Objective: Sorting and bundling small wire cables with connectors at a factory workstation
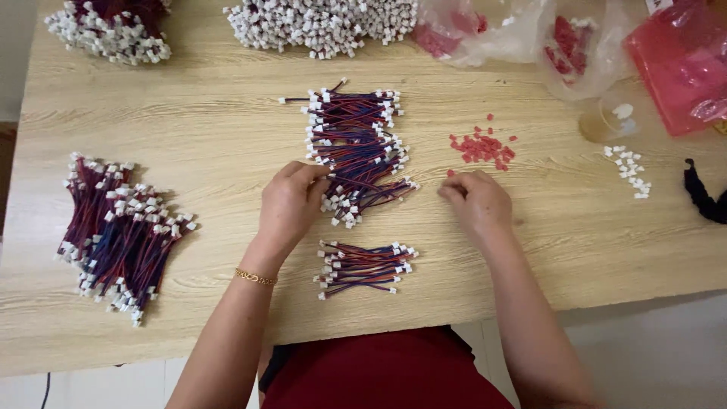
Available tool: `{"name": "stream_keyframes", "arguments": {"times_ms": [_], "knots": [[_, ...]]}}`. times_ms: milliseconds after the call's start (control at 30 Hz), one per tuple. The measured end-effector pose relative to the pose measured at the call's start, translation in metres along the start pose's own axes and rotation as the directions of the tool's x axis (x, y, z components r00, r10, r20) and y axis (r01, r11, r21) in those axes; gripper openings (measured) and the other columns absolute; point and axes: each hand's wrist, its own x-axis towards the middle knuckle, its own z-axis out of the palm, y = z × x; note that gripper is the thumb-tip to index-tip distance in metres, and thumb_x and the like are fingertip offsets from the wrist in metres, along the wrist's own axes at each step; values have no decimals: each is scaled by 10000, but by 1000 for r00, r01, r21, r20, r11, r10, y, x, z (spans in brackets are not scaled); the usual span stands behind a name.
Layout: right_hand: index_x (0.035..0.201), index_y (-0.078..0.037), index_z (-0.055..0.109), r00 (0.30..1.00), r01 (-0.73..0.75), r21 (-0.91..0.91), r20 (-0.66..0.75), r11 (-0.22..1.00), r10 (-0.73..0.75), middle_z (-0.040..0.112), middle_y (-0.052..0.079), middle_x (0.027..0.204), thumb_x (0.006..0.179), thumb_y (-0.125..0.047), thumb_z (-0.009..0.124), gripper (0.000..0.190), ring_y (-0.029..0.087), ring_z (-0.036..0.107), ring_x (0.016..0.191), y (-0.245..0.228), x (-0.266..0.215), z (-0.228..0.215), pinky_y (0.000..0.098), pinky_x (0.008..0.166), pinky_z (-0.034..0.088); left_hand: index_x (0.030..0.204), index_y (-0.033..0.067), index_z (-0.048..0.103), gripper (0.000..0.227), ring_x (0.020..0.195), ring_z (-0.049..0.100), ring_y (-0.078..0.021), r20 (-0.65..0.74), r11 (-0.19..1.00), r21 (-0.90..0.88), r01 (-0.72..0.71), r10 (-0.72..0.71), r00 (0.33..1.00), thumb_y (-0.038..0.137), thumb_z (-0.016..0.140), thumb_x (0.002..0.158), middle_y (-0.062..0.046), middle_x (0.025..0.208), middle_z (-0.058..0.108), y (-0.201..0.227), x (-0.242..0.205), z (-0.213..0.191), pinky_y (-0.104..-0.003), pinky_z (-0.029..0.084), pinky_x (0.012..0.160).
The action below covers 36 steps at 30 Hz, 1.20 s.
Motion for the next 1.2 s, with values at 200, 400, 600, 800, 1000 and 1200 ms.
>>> {"name": "stream_keyframes", "arguments": {"times_ms": [200,400,600,800,1000,1200], "knots": [[1023,-110,647,999,-10,249,-42,968,21,655,91,876,990,-205,584,119,224,637,778,20,5,13,346,712,519,1050,113,707,193,769,652,-178,-40,851,-493,181,-231,972,90,715,859,-58,809,657,15,-16,-20,-308,547,693],[1009,30,599,996,64,808,-85,585,8,668,150,909,941,-16,653,99,178,672,737,-32,-12,-1,281,673,579,1025,79,713,210,730,595,-58,-57,582,-789,200,-393,918,55,762,822,19,748,623,37,-32,-29,-215,527,707],[1035,36,634,993,49,919,-3,390,-118,702,159,905,824,65,688,220,178,697,777,-105,-33,-14,295,715,600,1000,91,738,161,665,607,-94,-239,784,-607,126,-332,912,97,763,841,-44,733,670,54,-37,-47,-242,525,629],[1010,39,671,978,75,912,11,403,-208,703,146,839,824,54,696,188,154,672,721,-142,-40,-18,278,679,594,1011,112,745,145,691,652,-114,-327,851,-517,95,-299,897,96,733,867,-61,782,692,55,-38,-55,-261,548,651],[1032,44,673,972,120,892,-16,436,-235,694,126,813,845,28,693,189,133,658,711,-142,-35,-12,275,693,590,1031,70,731,144,734,631,-110,-285,768,-633,93,-343,895,62,687,894,-90,803,692,60,-40,-52,-275,548,682],[968,-20,714,857,491,649,-242,581,-454,696,123,936,833,27,711,143,228,651,921,-170,-31,-42,356,836,517,1049,28,713,149,754,611,-101,-157,555,-826,92,-384,910,63,656,916,-87,817,687,70,-44,-38,-265,561,705]]}}
